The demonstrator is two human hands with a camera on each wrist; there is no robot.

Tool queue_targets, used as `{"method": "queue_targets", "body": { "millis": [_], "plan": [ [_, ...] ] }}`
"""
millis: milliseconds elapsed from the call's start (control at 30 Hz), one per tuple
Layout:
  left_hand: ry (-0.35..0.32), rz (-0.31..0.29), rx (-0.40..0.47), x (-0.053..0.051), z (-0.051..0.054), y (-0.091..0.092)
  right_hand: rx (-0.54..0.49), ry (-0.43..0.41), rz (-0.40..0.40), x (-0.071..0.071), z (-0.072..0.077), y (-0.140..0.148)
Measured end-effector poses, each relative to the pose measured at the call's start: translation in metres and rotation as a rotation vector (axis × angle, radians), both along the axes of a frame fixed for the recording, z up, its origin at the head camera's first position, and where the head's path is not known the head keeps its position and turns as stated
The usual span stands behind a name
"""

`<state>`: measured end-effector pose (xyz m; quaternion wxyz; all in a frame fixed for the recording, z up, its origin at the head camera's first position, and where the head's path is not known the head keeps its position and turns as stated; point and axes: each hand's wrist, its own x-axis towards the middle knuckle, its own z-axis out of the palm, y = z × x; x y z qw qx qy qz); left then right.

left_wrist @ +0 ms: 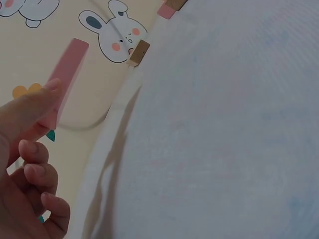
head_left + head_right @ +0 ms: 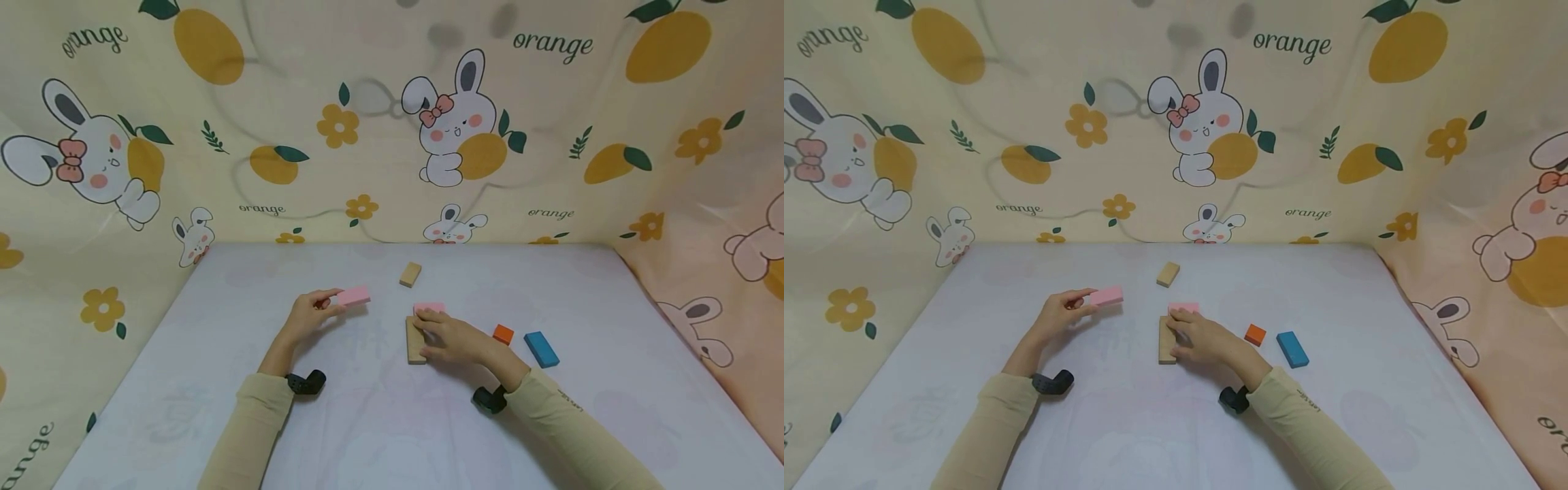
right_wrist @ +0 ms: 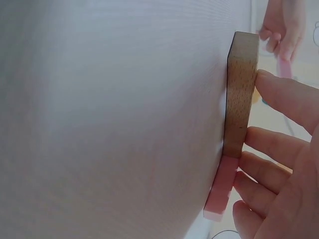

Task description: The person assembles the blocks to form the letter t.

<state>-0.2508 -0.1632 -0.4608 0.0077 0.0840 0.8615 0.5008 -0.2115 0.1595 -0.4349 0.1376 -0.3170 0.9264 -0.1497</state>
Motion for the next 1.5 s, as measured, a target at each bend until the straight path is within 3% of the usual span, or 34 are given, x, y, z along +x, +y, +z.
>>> {"method": "queue_targets", "body": {
  "millis": [700, 1500],
  "plan": [
    [-0.04, -0.024, 0.013, -0.006, 0.002, 0.013, -0.006, -0.025, -0.017, 0.002, 0.001, -0.001],
    [-0.018, -0.053, 0.01, -0.011, 0.002, 0.028, -0.004, -0.025, -0.022, 0.0, -0.001, -0.001]
  ]
}}
